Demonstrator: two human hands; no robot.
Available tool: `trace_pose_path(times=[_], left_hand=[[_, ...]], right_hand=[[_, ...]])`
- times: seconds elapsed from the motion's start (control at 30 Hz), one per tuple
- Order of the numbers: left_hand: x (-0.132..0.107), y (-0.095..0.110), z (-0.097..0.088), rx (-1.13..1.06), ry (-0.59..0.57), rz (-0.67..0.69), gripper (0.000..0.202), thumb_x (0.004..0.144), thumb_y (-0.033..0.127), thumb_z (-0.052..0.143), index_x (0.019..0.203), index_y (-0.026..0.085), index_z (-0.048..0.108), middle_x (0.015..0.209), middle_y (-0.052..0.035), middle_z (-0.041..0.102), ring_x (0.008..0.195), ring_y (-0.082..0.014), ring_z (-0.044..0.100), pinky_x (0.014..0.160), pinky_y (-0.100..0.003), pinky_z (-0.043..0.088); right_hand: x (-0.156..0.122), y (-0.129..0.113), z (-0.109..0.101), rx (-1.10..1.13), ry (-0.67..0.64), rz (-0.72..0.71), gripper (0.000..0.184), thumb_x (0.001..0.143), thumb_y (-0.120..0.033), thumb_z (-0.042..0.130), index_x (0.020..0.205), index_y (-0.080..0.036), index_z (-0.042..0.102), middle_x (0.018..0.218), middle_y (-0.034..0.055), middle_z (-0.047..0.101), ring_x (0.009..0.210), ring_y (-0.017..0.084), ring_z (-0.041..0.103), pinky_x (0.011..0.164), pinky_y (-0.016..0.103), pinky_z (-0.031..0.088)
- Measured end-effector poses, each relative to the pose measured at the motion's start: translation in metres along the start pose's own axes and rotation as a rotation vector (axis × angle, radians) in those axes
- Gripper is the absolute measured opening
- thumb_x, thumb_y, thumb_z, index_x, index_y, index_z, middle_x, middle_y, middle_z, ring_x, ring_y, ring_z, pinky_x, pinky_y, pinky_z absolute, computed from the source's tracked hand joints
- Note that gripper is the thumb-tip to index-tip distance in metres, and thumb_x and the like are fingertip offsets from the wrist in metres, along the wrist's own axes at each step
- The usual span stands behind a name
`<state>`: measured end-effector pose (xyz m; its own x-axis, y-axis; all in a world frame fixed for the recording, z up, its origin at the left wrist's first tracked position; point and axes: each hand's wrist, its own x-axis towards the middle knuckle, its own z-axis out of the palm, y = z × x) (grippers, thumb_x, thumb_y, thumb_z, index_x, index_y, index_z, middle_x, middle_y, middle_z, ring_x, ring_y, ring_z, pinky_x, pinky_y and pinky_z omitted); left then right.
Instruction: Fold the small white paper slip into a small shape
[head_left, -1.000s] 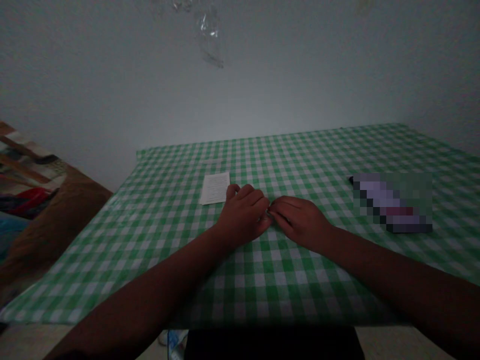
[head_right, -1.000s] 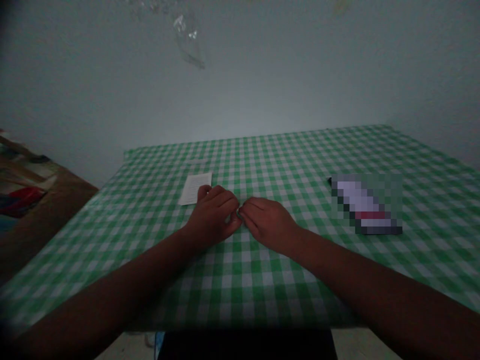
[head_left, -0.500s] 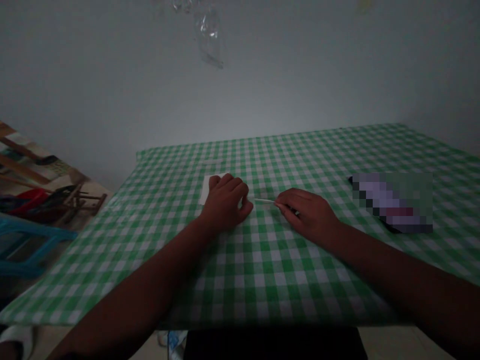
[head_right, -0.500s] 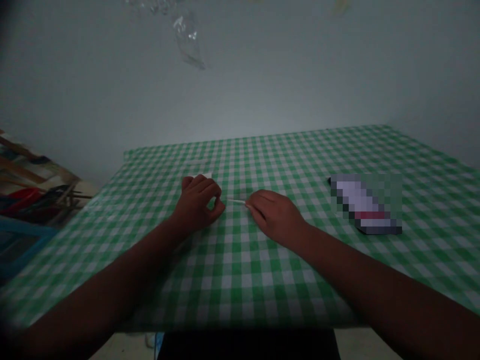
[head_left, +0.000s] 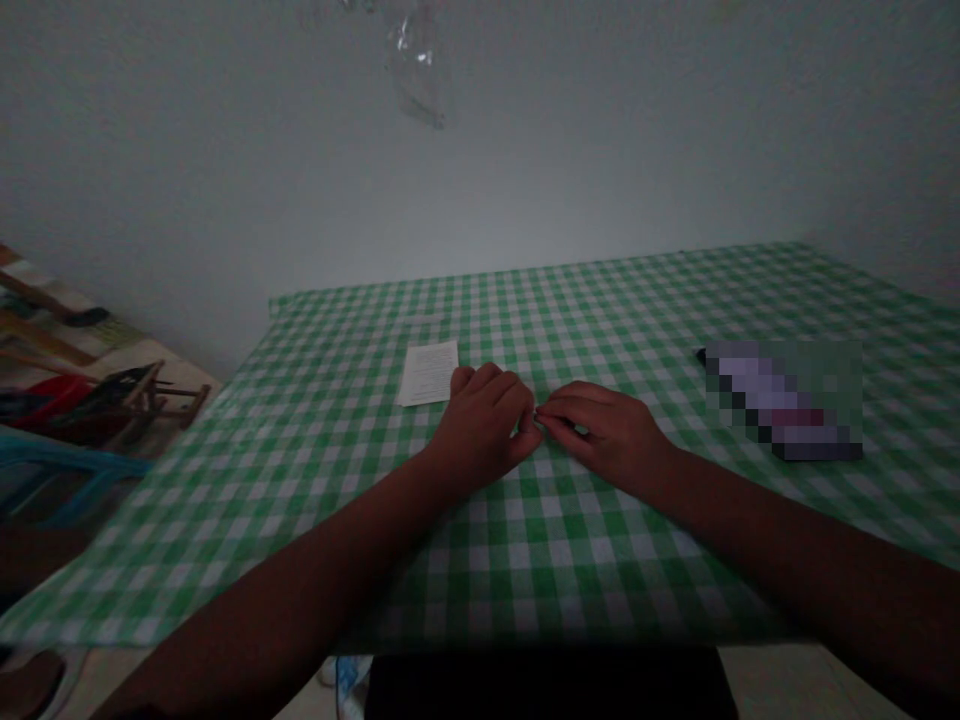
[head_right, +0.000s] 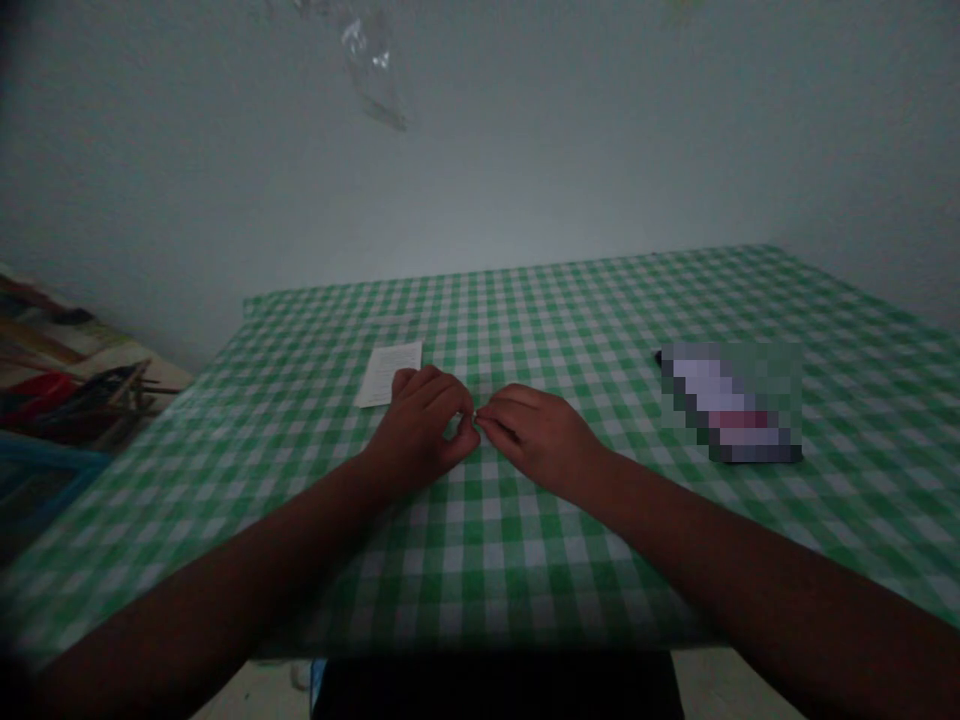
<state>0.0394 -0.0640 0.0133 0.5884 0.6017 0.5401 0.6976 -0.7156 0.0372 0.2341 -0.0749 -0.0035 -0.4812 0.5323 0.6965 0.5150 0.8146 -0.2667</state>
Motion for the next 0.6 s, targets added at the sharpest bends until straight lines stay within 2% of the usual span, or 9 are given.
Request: trace_pose_path(times=[0.3,0.6], left_hand=[[-0.0019,0.0033,-0.001,-0.06,-0.011,-0.008,0.002,0.083,0.019,0.056,0.082,0.019,0.057,0.085,-0.003,0.067,0.086,-0.021,0.052,0.077,-0.039,0.032],[0.0004,0.0094,-0.0038,0.032,-0.001,-0.008,0.004,0.081,0.02,0.054,0.078,0.019,0.054,0.081,-0.0032,0.065,0.084,-0.0215,0.052,0.074,-0.039,0.032]], right_hand=[[0.0006,-0.0042,-0.0004,-0.009,-0.045,0.012,0.014,0.094,-0.014,0.052,0.086,-0.016,0.063,0.083,0.006,0.067,0.077,0.017,0.063,0.071,0.031,0.055],[0.003,-0.0056,-0.0014,0.045,0.006,-0.031,0.016,0.094,-0.014,0.048,0.087,-0.017,0.062,0.083,0.0064,0.066,0.078,0.018,0.063,0.07,0.033,0.055]])
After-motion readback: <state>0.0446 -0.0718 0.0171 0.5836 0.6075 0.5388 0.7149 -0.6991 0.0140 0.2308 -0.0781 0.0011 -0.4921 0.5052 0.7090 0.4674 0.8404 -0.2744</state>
